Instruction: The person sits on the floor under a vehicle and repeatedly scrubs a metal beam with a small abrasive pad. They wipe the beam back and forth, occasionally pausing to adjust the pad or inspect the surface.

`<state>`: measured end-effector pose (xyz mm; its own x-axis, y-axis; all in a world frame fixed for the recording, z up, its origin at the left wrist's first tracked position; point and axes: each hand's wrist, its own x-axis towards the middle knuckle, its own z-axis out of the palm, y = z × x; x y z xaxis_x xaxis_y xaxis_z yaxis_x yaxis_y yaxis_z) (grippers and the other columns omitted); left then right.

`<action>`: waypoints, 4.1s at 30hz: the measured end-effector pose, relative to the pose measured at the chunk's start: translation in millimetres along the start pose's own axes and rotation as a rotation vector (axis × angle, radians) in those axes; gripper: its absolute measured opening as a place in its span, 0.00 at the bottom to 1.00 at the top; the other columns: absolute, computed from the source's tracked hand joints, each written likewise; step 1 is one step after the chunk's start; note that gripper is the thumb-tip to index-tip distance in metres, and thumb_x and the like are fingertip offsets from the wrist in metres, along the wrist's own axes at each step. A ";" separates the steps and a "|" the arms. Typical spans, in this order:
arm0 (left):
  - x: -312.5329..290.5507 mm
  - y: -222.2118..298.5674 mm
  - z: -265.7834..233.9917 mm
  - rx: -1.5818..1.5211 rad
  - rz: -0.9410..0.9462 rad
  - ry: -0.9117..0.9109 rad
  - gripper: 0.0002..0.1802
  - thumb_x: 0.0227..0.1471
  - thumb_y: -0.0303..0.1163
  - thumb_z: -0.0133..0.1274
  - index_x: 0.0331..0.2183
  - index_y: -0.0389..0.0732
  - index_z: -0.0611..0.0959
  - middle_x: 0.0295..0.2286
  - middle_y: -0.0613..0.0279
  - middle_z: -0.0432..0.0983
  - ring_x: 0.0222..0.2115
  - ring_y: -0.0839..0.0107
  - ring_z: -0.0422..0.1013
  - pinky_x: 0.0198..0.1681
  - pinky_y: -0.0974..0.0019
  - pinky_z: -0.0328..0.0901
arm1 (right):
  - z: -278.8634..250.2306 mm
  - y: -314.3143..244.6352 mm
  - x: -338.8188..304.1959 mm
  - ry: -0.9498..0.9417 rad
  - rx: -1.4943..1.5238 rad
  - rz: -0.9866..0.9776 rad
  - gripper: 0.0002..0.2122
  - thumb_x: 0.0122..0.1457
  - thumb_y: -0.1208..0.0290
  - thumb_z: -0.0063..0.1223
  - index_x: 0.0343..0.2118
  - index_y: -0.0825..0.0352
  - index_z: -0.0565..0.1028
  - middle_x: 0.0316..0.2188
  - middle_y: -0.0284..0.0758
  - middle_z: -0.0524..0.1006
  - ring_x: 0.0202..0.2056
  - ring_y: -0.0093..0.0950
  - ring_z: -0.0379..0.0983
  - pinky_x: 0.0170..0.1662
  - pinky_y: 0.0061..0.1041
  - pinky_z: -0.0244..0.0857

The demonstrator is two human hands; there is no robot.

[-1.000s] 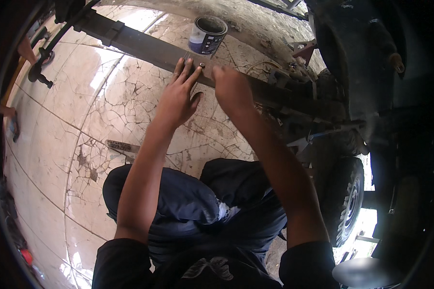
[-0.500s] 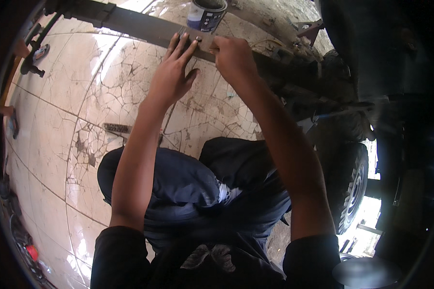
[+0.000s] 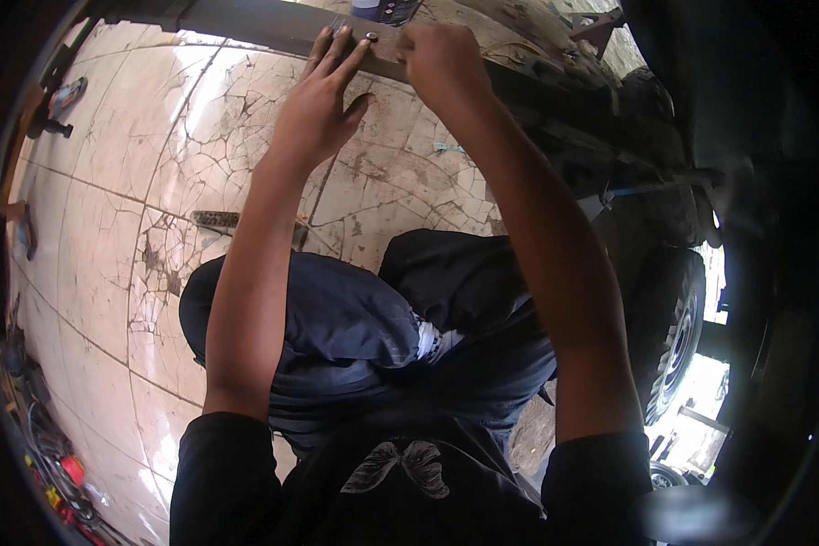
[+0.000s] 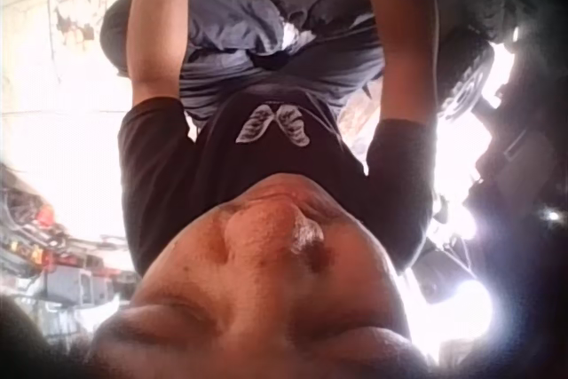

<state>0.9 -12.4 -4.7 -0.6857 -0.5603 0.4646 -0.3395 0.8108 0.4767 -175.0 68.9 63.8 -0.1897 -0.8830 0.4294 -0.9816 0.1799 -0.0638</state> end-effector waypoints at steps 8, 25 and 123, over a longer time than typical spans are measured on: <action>2.1 5.9 -7.9 -0.052 0.132 -0.017 0.42 0.55 0.33 0.62 0.67 0.34 0.65 0.67 0.34 0.56 0.71 0.38 0.48 0.73 0.51 0.52 | -1.2 15.1 6.9 0.073 0.064 -0.040 0.06 0.55 0.68 0.65 0.33 0.63 0.86 0.29 0.42 0.84 0.33 0.42 0.83 0.39 0.38 0.76; -4.4 13.6 5.7 0.096 0.055 -0.006 0.52 0.49 0.27 0.59 0.73 0.44 0.56 0.73 0.40 0.37 0.74 0.39 0.32 0.73 0.40 0.45 | 28.4 11.5 36.6 0.097 0.229 0.117 0.03 0.53 0.74 0.63 0.30 0.65 0.85 0.28 0.47 0.83 0.33 0.46 0.83 0.41 0.41 0.76; -39.9 68.5 28.0 -0.762 -0.545 -0.465 0.15 0.61 0.34 0.63 0.46 0.35 0.87 0.38 0.53 0.86 0.38 0.68 0.83 0.42 0.64 0.74 | 48.9 -21.7 -186.5 0.332 1.513 0.879 0.10 0.67 0.71 0.63 0.46 0.71 0.81 0.39 0.37 0.83 0.38 0.25 0.82 0.42 0.25 0.80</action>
<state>-13.0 70.2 -11.4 -0.7963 -0.5670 -0.2107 -0.2924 0.0560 0.9546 -119.4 208.4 -58.9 -0.7944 -0.6052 -0.0507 0.1993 -0.1810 -0.9631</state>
